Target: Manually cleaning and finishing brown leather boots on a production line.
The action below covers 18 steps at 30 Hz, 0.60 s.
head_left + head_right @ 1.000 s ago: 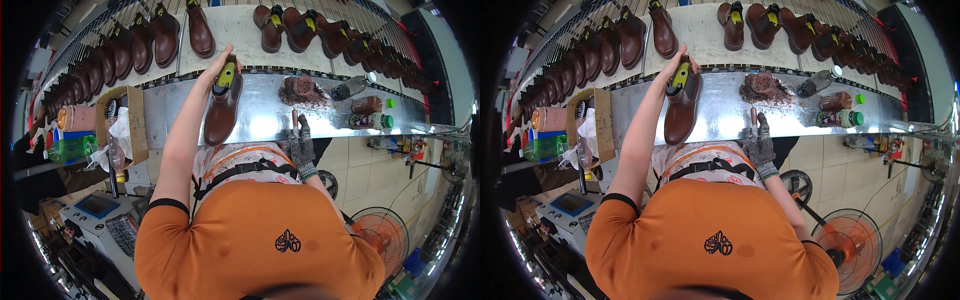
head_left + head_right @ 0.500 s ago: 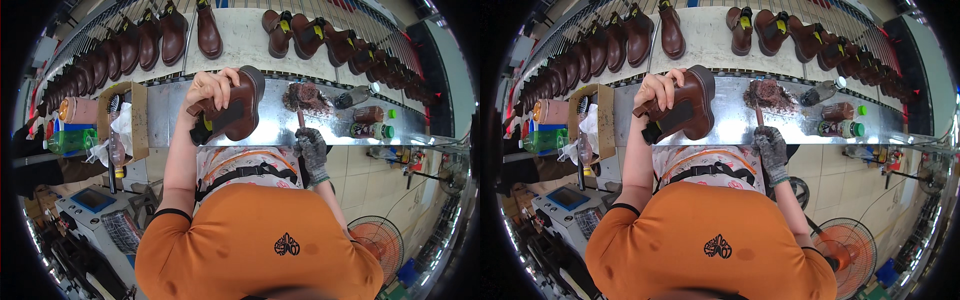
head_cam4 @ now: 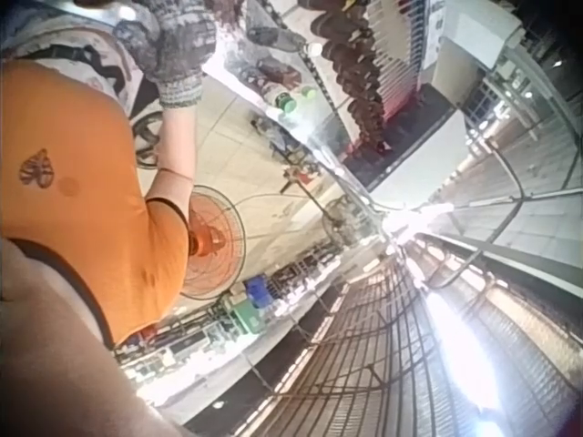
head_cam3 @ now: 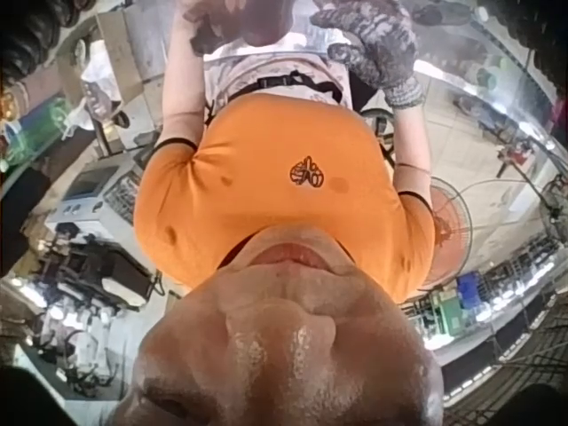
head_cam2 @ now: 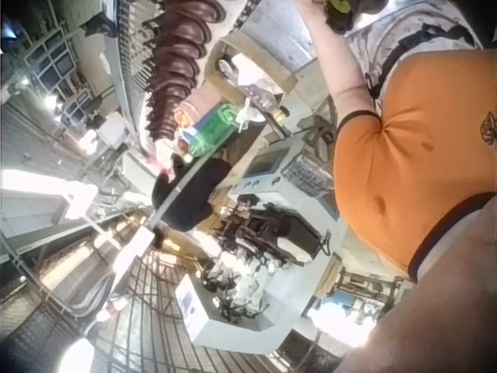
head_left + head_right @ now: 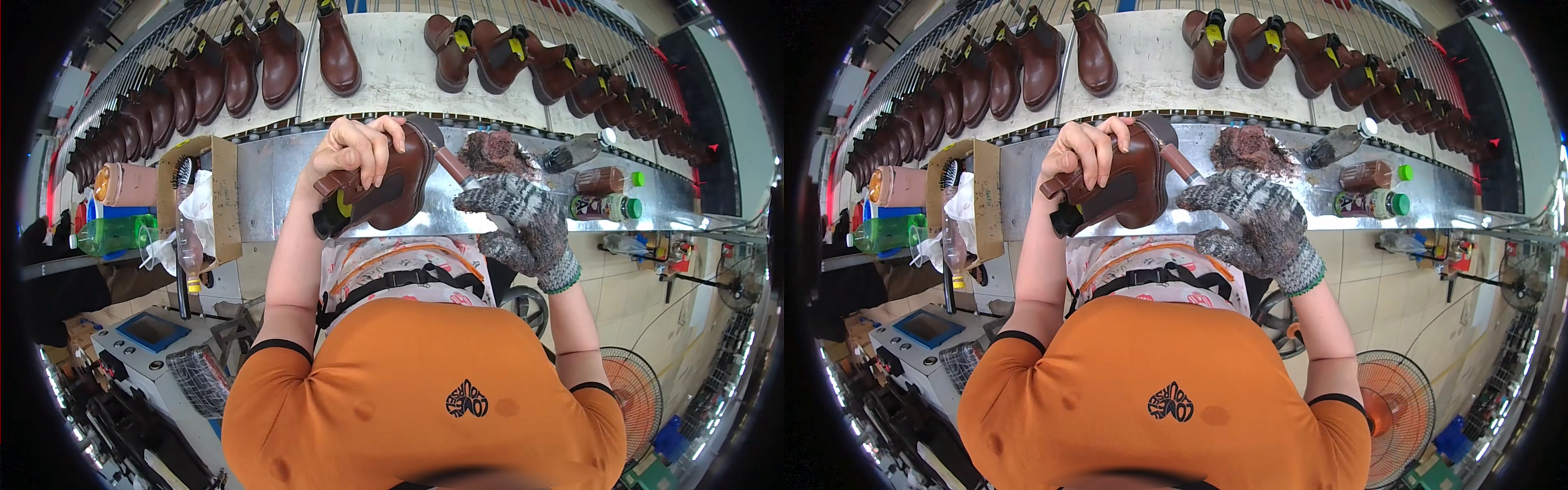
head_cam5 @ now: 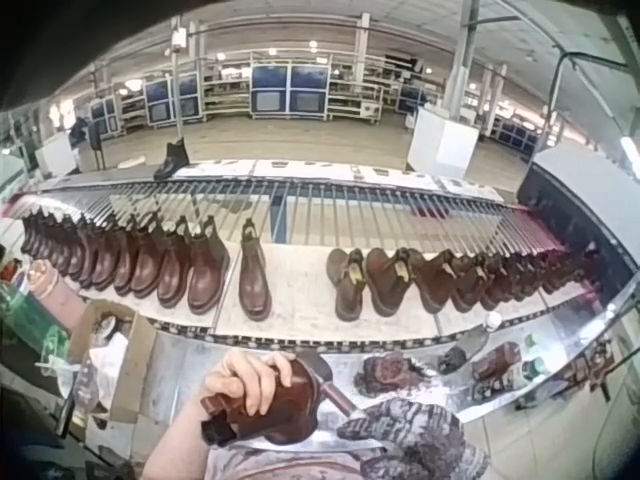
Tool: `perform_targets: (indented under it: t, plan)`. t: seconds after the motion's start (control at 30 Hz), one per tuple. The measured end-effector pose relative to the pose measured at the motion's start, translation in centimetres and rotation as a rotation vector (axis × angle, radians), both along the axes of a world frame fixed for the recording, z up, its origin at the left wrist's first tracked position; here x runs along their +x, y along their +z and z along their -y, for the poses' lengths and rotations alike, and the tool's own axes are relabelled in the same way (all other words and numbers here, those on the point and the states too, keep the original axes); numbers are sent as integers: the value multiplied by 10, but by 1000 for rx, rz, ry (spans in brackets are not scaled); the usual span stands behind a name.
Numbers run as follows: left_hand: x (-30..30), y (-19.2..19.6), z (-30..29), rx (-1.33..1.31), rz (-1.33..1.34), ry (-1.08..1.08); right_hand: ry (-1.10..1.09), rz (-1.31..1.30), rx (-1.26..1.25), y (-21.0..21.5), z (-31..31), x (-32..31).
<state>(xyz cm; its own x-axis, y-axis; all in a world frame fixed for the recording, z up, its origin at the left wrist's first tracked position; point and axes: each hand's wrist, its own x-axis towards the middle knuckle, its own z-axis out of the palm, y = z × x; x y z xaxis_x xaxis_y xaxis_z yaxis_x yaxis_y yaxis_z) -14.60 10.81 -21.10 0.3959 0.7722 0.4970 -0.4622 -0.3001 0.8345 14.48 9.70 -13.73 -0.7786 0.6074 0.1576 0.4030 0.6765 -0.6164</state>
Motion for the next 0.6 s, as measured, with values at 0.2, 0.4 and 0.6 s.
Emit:
perform_targets:
  t: [0.2, 0.4, 0.6]
  plan:
    - [1, 0, 1, -18, -8, 3, 15, 2, 38, 1, -2, -2]
    - [1, 0, 0, -8, -13, 17, 49, -38, 29, -3, -9, -5]
    - [-21, -15, -10, 42, 7, -51, 65, -98, 0, -13, -11, -14]
